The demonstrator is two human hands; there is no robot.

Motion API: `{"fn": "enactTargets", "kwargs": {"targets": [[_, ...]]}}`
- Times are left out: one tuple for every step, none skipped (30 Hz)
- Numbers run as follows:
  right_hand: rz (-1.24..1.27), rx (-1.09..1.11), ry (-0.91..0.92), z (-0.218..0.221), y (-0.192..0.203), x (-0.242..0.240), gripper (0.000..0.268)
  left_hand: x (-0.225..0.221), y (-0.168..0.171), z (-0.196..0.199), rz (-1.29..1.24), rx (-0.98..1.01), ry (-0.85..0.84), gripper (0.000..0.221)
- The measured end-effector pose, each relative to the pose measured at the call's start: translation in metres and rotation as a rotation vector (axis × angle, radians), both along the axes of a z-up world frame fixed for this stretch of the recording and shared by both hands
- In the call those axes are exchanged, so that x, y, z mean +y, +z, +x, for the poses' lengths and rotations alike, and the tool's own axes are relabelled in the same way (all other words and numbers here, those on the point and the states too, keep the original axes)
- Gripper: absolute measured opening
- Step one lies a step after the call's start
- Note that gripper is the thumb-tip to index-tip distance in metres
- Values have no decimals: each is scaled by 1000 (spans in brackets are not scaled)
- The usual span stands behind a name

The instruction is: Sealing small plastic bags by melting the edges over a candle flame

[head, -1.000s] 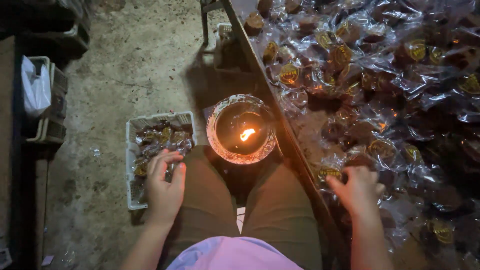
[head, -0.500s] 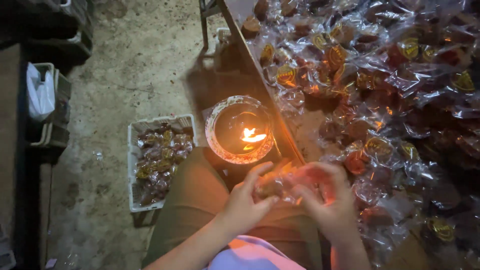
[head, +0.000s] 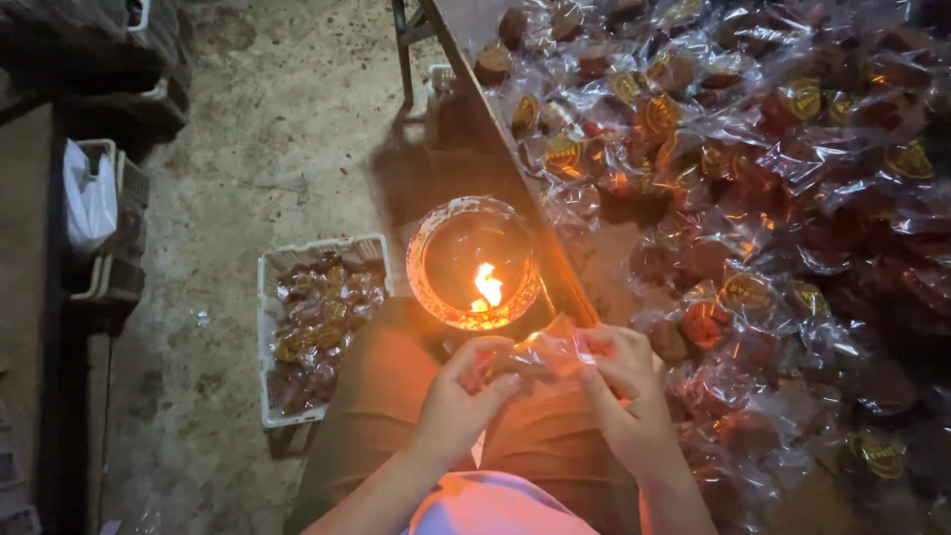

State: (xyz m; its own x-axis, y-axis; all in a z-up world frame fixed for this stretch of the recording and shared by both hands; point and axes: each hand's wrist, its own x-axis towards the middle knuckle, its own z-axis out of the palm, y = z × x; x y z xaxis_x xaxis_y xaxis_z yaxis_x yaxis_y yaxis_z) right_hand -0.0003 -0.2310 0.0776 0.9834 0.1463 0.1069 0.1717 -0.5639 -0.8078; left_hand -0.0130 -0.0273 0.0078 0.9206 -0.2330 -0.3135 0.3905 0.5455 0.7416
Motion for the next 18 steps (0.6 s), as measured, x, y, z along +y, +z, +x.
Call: {"fn": "enactTargets", "kwargs": {"targets": [[-21,37,20,0,0,3,18,1,2,-1,47,-36,-8,45],[-42,74,40,-1,-1,7,29,3,4,-2,94,-72,-15,45],[-43,75,43,-2,-1,10,29,3,7,-3,93,-71,-12,45],[-6,66,103,-4,-1,13,23,4,11,-4,70,-39,-14,49],[32,55,164,-5,-1,17,17,5,15,-5,49,-9,-15,53],[32,53,168,-3,-2,16,17,7,18,-5,49,-10,-11,53],[-25,99,189,-4,-2,14,15,9,22,-6,86,-37,-65,54],[-81,144,209,-4,-3,13,18,11,26,-7,123,-65,-119,55],[-80,142,207,-4,-8,14,18,13,28,-7,125,-66,-121,55],[-63,64,219,-3,-12,16,17,14,30,-7,85,13,-223,38],[-48,-10,234,-4,-17,16,17,14,32,-7,42,95,-321,22],[-48,-8,233,0,-19,17,17,14,34,-7,42,97,-322,22],[-97,-153,123,6,-22,19,18,14,37,-6,163,17,-403,17],[-145,-297,11,11,-24,20,27,15,39,-6,285,-64,-483,14],[-144,-293,9,14,-26,19,27,14,42,-4,285,-61,-486,14],[-30,-254,-146,17,-28,18,27,14,45,-3,432,-285,-412,10],[86,-214,-298,21,-30,17,28,13,49,0,578,-509,-326,9],[88,-212,-297,20,-35,12,28,13,41,0,580,-507,-326,9]]}}
